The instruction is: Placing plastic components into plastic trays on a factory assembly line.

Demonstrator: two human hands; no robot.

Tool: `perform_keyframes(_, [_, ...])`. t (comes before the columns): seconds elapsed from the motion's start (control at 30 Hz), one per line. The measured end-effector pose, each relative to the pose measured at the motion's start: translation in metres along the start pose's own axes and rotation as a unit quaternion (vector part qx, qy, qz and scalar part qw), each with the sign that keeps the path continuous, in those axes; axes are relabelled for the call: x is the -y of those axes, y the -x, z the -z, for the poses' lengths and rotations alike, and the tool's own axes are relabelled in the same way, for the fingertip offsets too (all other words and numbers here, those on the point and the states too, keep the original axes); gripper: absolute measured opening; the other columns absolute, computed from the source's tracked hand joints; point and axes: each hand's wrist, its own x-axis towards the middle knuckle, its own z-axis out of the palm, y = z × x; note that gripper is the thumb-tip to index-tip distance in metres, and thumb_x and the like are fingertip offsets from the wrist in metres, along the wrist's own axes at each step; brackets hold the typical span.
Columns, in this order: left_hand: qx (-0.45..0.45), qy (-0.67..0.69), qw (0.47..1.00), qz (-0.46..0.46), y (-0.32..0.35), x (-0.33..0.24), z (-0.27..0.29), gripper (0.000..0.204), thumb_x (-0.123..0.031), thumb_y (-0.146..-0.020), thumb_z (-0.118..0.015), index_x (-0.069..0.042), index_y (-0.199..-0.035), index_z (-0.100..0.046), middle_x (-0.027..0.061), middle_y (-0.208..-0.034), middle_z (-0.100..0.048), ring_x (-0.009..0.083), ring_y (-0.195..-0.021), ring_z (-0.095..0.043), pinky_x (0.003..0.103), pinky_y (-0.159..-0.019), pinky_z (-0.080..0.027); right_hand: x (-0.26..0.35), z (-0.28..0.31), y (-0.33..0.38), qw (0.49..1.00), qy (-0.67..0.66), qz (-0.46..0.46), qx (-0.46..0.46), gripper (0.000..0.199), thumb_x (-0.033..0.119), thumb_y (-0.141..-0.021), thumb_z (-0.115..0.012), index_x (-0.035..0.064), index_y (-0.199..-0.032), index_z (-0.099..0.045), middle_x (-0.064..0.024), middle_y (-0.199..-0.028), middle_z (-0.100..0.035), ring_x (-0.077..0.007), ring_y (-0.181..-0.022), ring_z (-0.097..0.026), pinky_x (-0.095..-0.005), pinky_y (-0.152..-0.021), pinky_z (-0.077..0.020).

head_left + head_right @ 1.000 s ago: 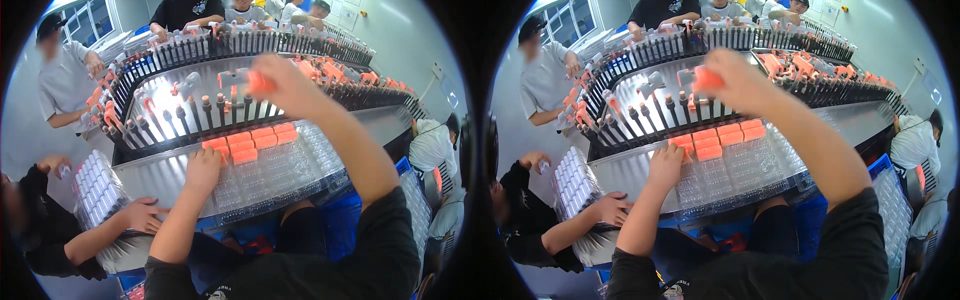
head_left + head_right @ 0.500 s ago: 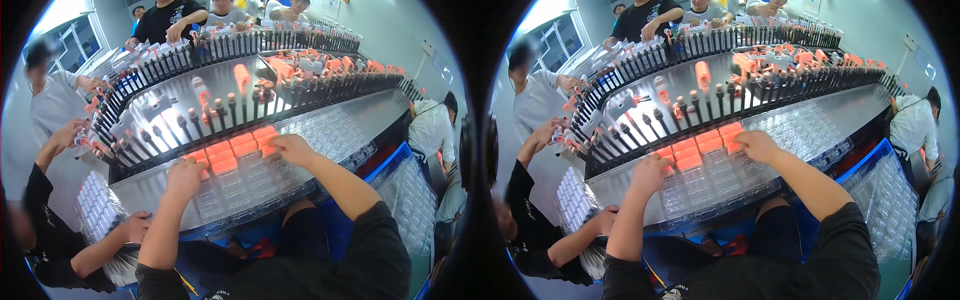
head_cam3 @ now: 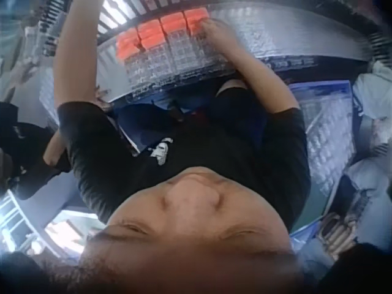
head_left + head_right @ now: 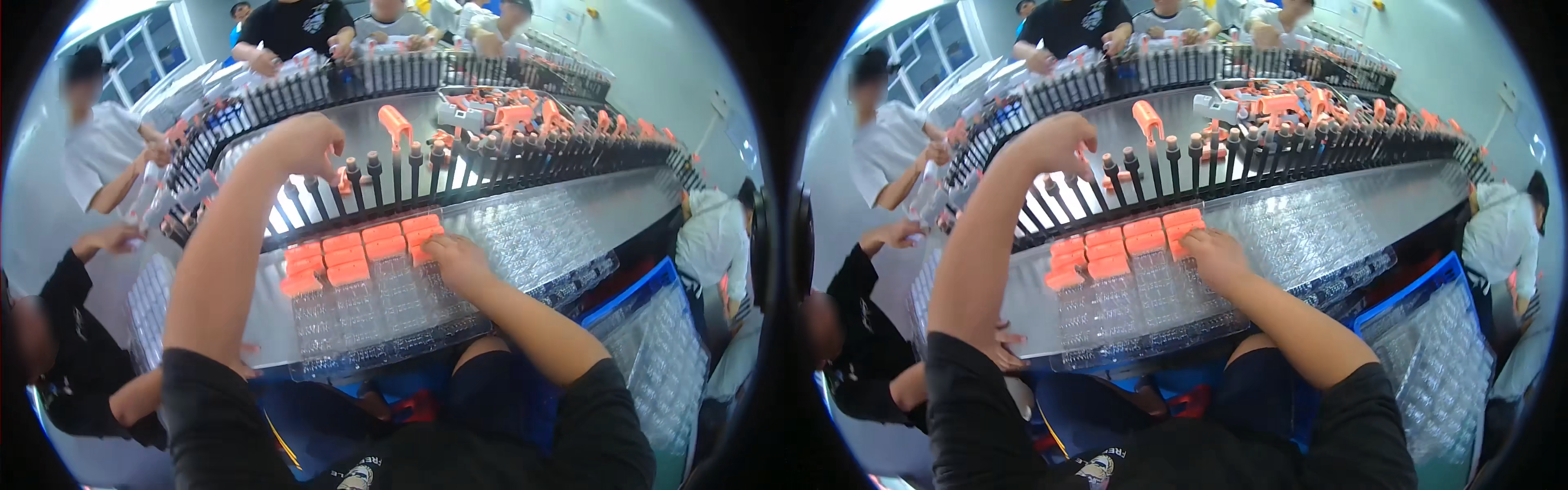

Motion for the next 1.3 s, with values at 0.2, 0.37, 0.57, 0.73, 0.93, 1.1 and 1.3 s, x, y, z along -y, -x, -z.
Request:
perform_keyframes(0.2, [0.014, -0.044, 0.999, -0.029, 0.026, 0.035, 0.016, 0.031, -0.012, -0.068, -0.077, -0.004, -0.096, -0.067, 0.012, -0.09, -0.07, 0.0318, -0.091, -0.068, 0.042, -0.078, -0.052, 0.023, 0.033, -0.048, 0.98, -0.012, 0.113, -0.161, 0.03, 0.0, -0.077, -0.058, 0.0111, -0.102, -0.071, -0.0059, -0.105, -0.07, -0.0294, -0.106, -0.064, -0.0441, -0.09, -0.0468])
perform_keyframes(0.37, [-0.107, -0.066, 0.991, 0.046, 0.075, 0.027, 0.0, 0.018, -0.003, -0.076, -0.062, -0.007, -0.093, -0.068, 0.0132, -0.085, -0.07, 0.0327, -0.088, -0.069, 0.043, -0.074, -0.053, 0.063, 0.088, -0.198, 0.938, 0.012, 0.281, -0.201, 0.037, -0.002, -0.075, -0.06, 0.0122, -0.107, -0.07, -0.0086, -0.122, -0.064, -0.0288, -0.117, -0.057, -0.0446, -0.096, -0.0433])
perform_keyframes(0.57, [-0.093, -0.071, 0.991, 0.065, 0.13, -0.054, -0.012, 0.033, -0.004, -0.086, -0.059, -0.013, -0.117, -0.065, 0.0059, -0.096, -0.073, 0.0271, -0.087, -0.072, 0.041, -0.074, -0.057, 0.095, 0.083, -0.291, 0.926, 0.177, 0.197, 0.269, 0.036, 0.013, -0.074, -0.073, 0.016, -0.11, -0.071, -0.0101, -0.103, -0.071, -0.0314, -0.101, -0.067, -0.0455, -0.082, -0.0528])
perform_keyframes(0.73, [0.018, 0.134, 0.99, 0.029, 0.16, -0.081, -0.098, 0.027, -0.013, -0.089, -0.06, -0.005, -0.114, -0.053, 0.0147, -0.089, -0.071, 0.0356, -0.088, -0.07, 0.046, -0.073, -0.055, 0.12, 0.093, -0.279, 0.97, 0.066, 0.219, 0.082, 0.028, 0.019, -0.079, -0.072, 0.0172, -0.107, -0.07, -0.0087, -0.102, -0.071, -0.0326, -0.101, -0.066, -0.0458, -0.082, -0.0524])
perform_keyframes(0.93, [-0.116, 0.164, 0.968, 0.148, 0.187, -0.061, -0.186, 0.031, -0.012, -0.086, -0.065, -0.009, -0.115, -0.056, 0.0143, -0.104, -0.068, 0.0356, -0.097, -0.066, 0.046, -0.08, -0.054, 0.098, 0.059, -0.148, 0.983, -0.12, 0.114, 0.079, 0.033, 0.029, -0.088, -0.068, 0.0107, -0.115, -0.062, -0.0144, -0.101, -0.069, -0.0359, -0.095, -0.066, -0.0474, -0.082, -0.0507])
perform_keyframes(1.1, [-0.19, 0.145, 0.962, 0.13, 0.187, -0.069, -0.193, 0.035, -0.016, -0.085, -0.067, -0.013, -0.12, -0.064, 0.0094, -0.11, -0.062, 0.0323, -0.108, -0.06, 0.044, -0.092, -0.049, 0.054, 0.017, -0.058, 0.99, -0.073, -0.034, 0.116, 0.039, 0.03, -0.092, -0.065, 0.0111, -0.125, -0.058, -0.0175, -0.105, -0.069, -0.0371, -0.1, -0.066, -0.0478, -0.083, -0.0509])
perform_keyframes(1.3, [-0.24, 0.14, 0.952, 0.127, 0.185, -0.054, -0.215, 0.036, -0.018, -0.086, -0.068, -0.012, -0.121, -0.066, 0.0125, -0.111, -0.062, 0.0319, -0.111, -0.057, 0.044, -0.095, -0.046, 0.044, -0.024, -0.038, 0.993, -0.003, 0.052, 0.11, 0.04, 0.022, -0.094, -0.057, 0.0146, -0.134, -0.057, -0.0087, -0.139, -0.056, -0.0286, -0.132, -0.05, -0.0482, -0.11, -0.036])
